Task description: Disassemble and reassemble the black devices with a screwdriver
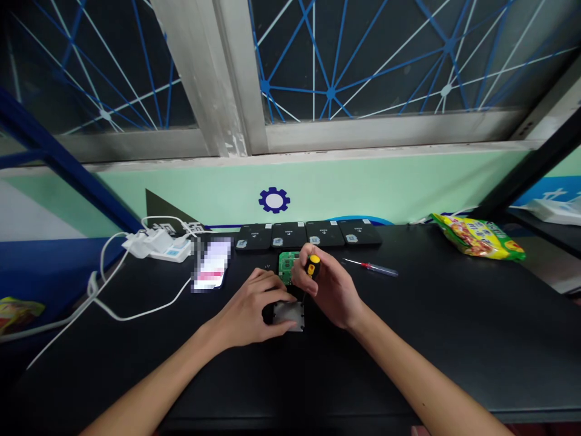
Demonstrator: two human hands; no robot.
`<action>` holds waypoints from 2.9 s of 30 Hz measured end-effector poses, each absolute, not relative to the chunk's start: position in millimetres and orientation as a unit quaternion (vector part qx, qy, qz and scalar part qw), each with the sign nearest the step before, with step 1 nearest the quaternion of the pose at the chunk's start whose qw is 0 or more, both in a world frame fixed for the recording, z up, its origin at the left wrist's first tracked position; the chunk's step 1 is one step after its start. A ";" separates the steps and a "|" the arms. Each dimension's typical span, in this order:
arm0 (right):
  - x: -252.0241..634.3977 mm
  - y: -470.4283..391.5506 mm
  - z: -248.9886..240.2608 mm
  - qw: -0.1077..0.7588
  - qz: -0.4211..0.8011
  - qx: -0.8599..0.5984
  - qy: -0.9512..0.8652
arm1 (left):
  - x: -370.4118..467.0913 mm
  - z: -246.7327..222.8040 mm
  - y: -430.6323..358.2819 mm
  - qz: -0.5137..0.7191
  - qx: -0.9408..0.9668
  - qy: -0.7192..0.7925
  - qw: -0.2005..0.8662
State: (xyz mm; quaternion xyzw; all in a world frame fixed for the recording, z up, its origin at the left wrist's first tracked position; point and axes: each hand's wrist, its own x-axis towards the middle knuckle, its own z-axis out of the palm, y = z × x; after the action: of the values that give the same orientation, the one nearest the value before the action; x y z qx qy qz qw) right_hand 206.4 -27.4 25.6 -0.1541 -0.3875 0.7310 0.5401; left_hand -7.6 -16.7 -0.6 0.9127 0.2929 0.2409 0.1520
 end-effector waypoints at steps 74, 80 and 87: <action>210.3 -26.4 27.0 0.532 0.774 -0.112 -0.326 | -22.5 -19.2 9.9 0.260 0.806 0.532 0.010; 209.2 -25.5 27.8 0.530 0.777 -0.104 -0.321 | -22.0 -22.6 10.0 0.259 0.811 0.524 -0.004; 210.2 -25.5 28.3 0.533 0.774 -0.107 -0.326 | -22.8 -25.4 11.3 0.271 0.811 0.518 -0.005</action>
State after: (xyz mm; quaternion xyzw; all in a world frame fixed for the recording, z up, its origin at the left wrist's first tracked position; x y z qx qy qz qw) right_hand 210.2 -25.5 28.3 -0.1067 -0.3255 0.7738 0.5327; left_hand -22.8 11.3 -25.4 0.8114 0.5178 0.2711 -0.0046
